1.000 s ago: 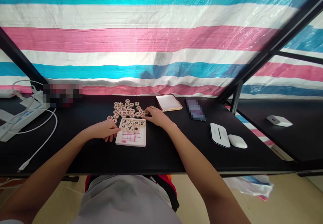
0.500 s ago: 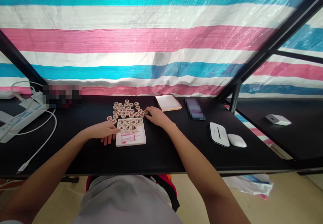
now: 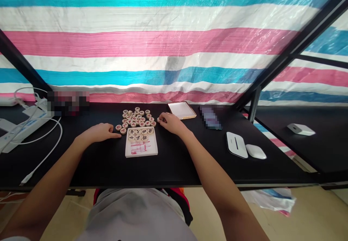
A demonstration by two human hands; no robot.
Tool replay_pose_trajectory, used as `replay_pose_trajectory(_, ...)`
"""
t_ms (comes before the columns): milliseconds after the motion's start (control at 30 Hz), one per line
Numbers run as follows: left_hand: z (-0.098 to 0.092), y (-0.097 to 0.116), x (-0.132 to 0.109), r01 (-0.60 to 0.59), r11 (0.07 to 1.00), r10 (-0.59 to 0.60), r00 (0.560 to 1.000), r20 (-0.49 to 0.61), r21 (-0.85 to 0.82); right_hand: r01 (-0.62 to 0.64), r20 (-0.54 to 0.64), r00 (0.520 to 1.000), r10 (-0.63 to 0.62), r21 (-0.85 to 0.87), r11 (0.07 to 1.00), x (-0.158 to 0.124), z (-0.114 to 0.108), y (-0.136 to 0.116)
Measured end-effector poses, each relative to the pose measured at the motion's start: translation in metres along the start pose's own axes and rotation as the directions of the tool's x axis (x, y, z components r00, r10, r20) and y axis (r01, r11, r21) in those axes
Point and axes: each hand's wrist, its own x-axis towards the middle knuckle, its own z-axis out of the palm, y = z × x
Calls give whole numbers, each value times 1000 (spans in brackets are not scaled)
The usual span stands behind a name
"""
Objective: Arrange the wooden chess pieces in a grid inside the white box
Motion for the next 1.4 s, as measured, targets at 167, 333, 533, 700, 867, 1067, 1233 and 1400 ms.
replay_pose_trajectory(167,1,8,-1,7,999,-6,999,-48,33,37,-27,999,-33,165,986,-4,-11,-11)
replay_pose_trajectory(333,3,16,-2,6,999,-2,998,-68,47,139,53,987,-150,172,975,-8,-17,-29)
replay_pose_trajectory(533,6,19,0,3,996,7,994,-110,91,163,246,945,-215,217,962,-13,-21,-41)
replay_pose_trajectory(700,9,24,-1,-26,992,32,998,-47,120,215,271,920,-282,255,943,-13,-16,-44)
replay_pose_trajectory(867,13,25,-2,-152,984,155,988,-24,98,258,259,909,-327,267,928,-12,-15,-45)
replay_pose_trajectory(1067,12,24,-3,-247,965,250,968,25,-84,251,280,906,-316,245,936,-15,-21,-50)
replay_pose_trajectory(1233,10,27,-5,-295,939,306,951,39,-174,264,318,893,-317,200,944,-15,-18,-53)
replay_pose_trajectory(1400,12,30,-7,-338,922,349,937,28,-191,293,288,898,-332,170,941,-14,-13,-52)
